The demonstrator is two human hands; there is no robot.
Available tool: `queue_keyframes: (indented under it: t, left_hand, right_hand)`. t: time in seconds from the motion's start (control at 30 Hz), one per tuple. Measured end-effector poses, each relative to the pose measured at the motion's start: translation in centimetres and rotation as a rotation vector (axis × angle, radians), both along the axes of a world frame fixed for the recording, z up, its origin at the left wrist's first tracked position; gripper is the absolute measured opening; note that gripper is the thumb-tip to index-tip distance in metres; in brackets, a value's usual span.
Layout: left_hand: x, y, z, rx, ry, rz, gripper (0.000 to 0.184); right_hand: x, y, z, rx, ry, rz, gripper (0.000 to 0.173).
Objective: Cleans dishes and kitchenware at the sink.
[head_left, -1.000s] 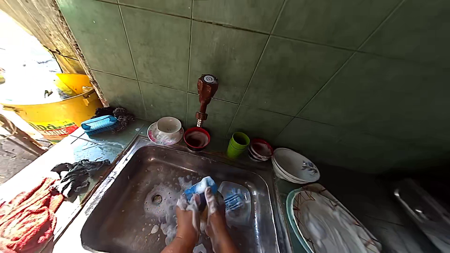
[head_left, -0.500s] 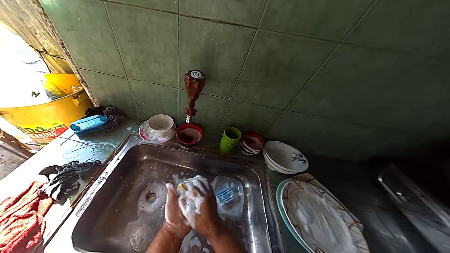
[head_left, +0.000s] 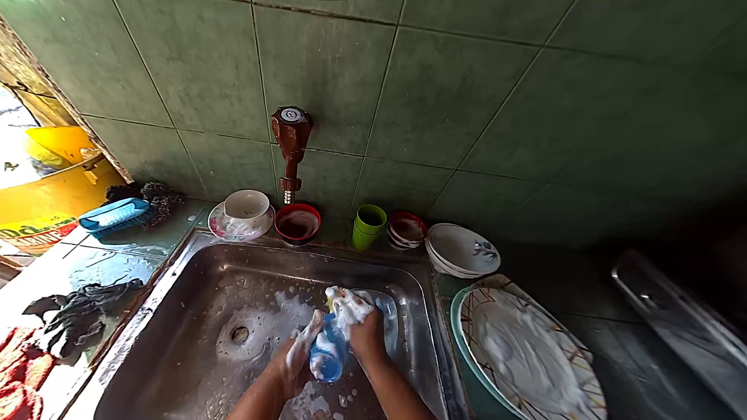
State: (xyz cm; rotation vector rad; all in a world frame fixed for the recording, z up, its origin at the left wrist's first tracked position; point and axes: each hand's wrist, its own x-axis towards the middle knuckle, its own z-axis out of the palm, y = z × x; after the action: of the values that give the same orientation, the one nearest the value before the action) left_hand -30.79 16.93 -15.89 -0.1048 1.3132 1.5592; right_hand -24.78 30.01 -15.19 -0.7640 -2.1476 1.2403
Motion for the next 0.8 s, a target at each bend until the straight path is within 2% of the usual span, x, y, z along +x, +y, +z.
queue_keyframes:
  t: [0.03,0.07,0.1,0.17,0.23,0.27,0.33,0.37,0.4,0.43,0.5,0.53,0.57,0.6,0.63,0.7,0.73,0.8]
  left_hand:
    - [0.1,-0.4,0.8,0.030,-0.047,-0.093,0.050]
    - [0.4,-0.6,1.3,0.051,-0.061,-0.113,0.043]
    - [0.6,-0.6,1.6,0.056,-0.019,-0.087,0.041]
    - [0.2,-0.6,1.3,0.063,0.160,-0.070,0.065]
    - [-0.9,-0.6,1.0,0.071,0.267,-0.064,0.072]
    - [-1.5,-0.7,0.8,0.070,0.282,-0.033,0.067]
    - [-2.3,-1.1,0.7,0.032,0.290,0.085,0.051]
    - [-2.3,-1.1,0.8,-0.029,0.361,0.160,0.039]
    - [-2.0,-1.0,0.6,-0.093,0.504,0.232,0.032]
    - [-1.4,-1.0,-0.1,-0.128,0.753,0.262,0.031]
    - [-1.0,-1.6,-2.0,-0.049,1.432,0.218,0.040]
    - [-1.3,-1.8,-2.5,-0.018,1.671,0.166,0.042]
    - [-1.6,-1.8,-2.6,-0.031,1.770,0.155,0.041]
    - [-1.6,-1.7,-2.4,-0.086,1.714,0.183,0.037]
    - [-1.5,-1.4,-1.6,-0.184,1.526,0.182,0.035]
    - [-2.2,-0.9,1.1,-0.311,0.965,0.046,0.035]
    - [-3.0,-0.8,1.9,-0.299,0.726,-0.024,0.034]
    - [-4.8,-1.3,2.6,-0.245,0.411,-0.240,0.029]
  right_hand:
    - [-0.3,0.6,0.2,0.124,-0.008,-0.023,0.031]
    - [-0.6,1.1,0.9,0.127,-0.063,-0.032,0.034]
    - [-0.8,1.6,1.8,0.040,-0.145,-0.029,0.037]
    - [-1.2,2.5,2.3,-0.124,-0.276,0.037,0.043]
    - [-0.5,2.5,1.9,-0.223,-0.327,0.234,0.057]
    - [0.0,2.1,1.9,-0.290,-0.293,0.299,0.061]
    - [1.0,0.9,2.3,-0.523,-0.186,0.326,0.058]
    - [1.3,0.3,2.6,-0.651,-0.166,0.306,0.055]
    - [1.6,-0.4,2.6,-0.781,-0.149,0.258,0.049]
    - [1.7,-0.9,2.4,-0.917,-0.119,0.185,0.041]
    - [1.4,-1.2,2.3,-1.191,-0.046,0.033,0.023]
    - [1.0,-1.4,2.6,-1.280,-0.040,-0.011,0.020]
    - [0.9,-1.7,3.1,-1.300,-0.048,-0.033,0.021]
    - [0.9,-2.1,3.9,-1.257,-0.062,-0.034,0.020]
    - [1.0,-2.8,4.5,-1.166,-0.071,-0.007,0.021]
    - [1.3,-4.2,4.9,-0.870,-0.099,0.078,0.036]
    - [1.8,-4.4,4.9,-0.718,-0.143,0.164,0.042]
    - [2.6,-4.7,5.2,-0.370,-0.297,0.384,0.042]
